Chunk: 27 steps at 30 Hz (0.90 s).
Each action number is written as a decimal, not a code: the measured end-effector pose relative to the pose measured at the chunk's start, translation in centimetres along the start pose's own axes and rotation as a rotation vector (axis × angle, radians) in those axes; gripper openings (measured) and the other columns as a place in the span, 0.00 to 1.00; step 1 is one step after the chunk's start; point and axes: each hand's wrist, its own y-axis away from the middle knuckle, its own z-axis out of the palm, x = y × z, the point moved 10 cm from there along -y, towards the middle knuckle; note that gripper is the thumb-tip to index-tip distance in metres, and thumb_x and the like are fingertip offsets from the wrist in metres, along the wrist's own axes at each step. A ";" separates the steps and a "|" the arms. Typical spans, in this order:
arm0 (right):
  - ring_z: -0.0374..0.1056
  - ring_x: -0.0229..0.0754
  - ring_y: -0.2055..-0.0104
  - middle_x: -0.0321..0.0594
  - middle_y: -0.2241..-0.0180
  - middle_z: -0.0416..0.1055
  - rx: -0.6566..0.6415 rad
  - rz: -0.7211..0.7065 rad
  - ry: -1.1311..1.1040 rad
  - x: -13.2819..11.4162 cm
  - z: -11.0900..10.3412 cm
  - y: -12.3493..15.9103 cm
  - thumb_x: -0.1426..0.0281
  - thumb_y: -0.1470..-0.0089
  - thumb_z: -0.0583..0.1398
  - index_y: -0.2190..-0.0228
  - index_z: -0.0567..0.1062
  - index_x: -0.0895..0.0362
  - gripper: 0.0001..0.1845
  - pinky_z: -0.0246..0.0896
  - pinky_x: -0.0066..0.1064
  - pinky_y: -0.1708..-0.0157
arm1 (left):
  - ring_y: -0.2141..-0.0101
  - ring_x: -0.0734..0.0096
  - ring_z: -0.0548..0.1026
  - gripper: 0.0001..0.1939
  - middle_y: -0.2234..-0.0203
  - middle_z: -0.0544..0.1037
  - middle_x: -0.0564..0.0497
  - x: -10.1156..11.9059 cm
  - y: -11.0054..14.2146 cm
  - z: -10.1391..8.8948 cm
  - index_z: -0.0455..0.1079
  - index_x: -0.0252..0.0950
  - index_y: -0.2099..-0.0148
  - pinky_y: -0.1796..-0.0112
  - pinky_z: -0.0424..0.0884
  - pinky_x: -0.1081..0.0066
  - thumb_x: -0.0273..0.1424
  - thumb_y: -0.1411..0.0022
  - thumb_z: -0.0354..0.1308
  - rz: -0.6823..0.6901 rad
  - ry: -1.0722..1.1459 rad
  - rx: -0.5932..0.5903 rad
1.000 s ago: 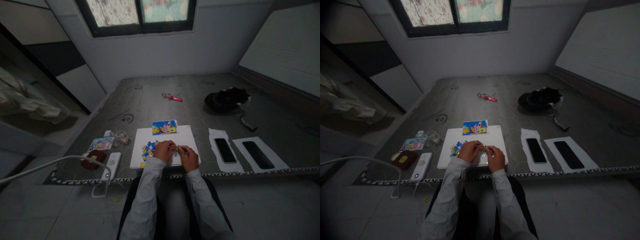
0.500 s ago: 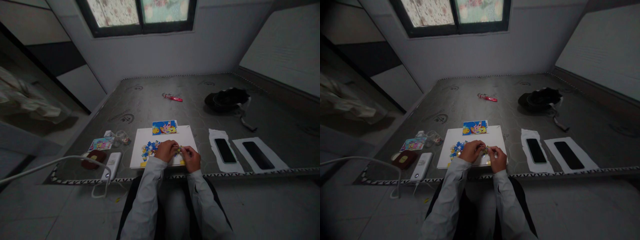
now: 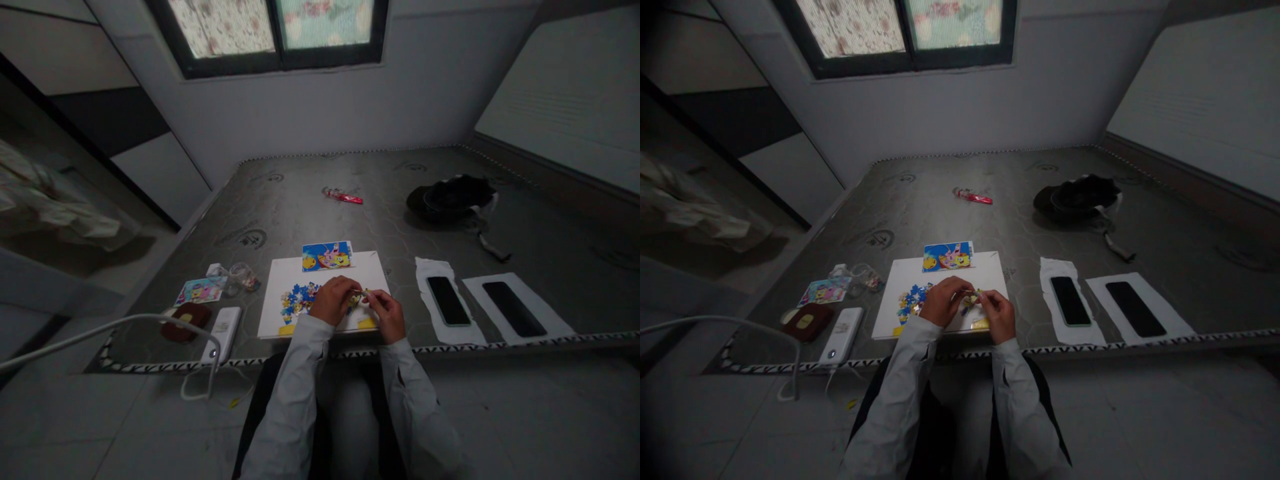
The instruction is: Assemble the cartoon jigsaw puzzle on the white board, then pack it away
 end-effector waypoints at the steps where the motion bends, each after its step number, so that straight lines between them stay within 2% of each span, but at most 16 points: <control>1: 0.70 0.40 0.67 0.37 0.73 0.76 0.026 -0.008 0.027 0.1 -0.1 0.1 0.55 0.49 0.61 0.74 0.76 0.56 0.16 0.63 0.31 0.63 | 0.60 0.68 0.74 0.09 0.64 0.78 0.48 -0.1 0.0 0.1 0.73 0.36 0.59 0.55 0.68 0.69 0.27 0.35 0.51 -0.029 -0.027 -0.018; 6: 0.70 0.42 0.66 0.39 0.69 0.78 0.162 -0.051 0.216 0.1 -0.3 0.7 0.54 0.48 0.60 0.69 0.79 0.57 0.18 0.63 0.32 0.63 | 0.62 0.66 0.75 0.09 0.65 0.79 0.47 -1.1 0.2 0.3 0.75 0.36 0.60 0.58 0.69 0.69 0.28 0.37 0.53 -0.238 -0.152 -0.123; 11: 0.69 0.41 0.67 0.39 0.69 0.78 0.174 -0.077 0.284 -0.5 -0.2 1.0 0.54 0.47 0.60 0.69 0.79 0.57 0.18 0.61 0.30 0.65 | 0.64 0.65 0.77 0.10 0.66 0.82 0.47 -1.3 0.8 -0.1 0.77 0.36 0.62 0.60 0.69 0.69 0.30 0.40 0.54 -0.423 -0.176 -0.127; 15: 0.68 0.39 0.69 0.38 0.71 0.77 0.168 -0.090 0.270 -0.8 -0.3 1.0 0.55 0.46 0.59 0.70 0.79 0.57 0.18 0.60 0.30 0.67 | 0.64 0.63 0.78 0.11 0.66 0.82 0.47 -1.0 0.9 -0.5 0.78 0.37 0.61 0.61 0.69 0.68 0.31 0.40 0.55 -0.497 -0.191 -0.104; 23: 0.69 0.40 0.67 0.40 0.67 0.78 0.222 -0.166 0.341 -0.8 -0.3 1.4 0.56 0.46 0.59 0.67 0.79 0.57 0.17 0.61 0.31 0.64 | 0.65 0.64 0.79 0.11 0.69 0.82 0.46 -1.5 1.5 -0.5 0.79 0.37 0.65 0.64 0.67 0.70 0.33 0.42 0.55 -0.605 -0.107 -0.085; 27: 0.69 0.41 0.66 0.43 0.66 0.78 0.300 -0.166 0.293 -0.5 -1.5 1.2 0.56 0.46 0.59 0.66 0.78 0.58 0.18 0.63 0.32 0.63 | 0.65 0.63 0.79 0.11 0.69 0.82 0.44 -2.4 2.0 -1.1 0.79 0.36 0.67 0.64 0.67 0.70 0.33 0.42 0.56 -0.672 -0.128 -0.094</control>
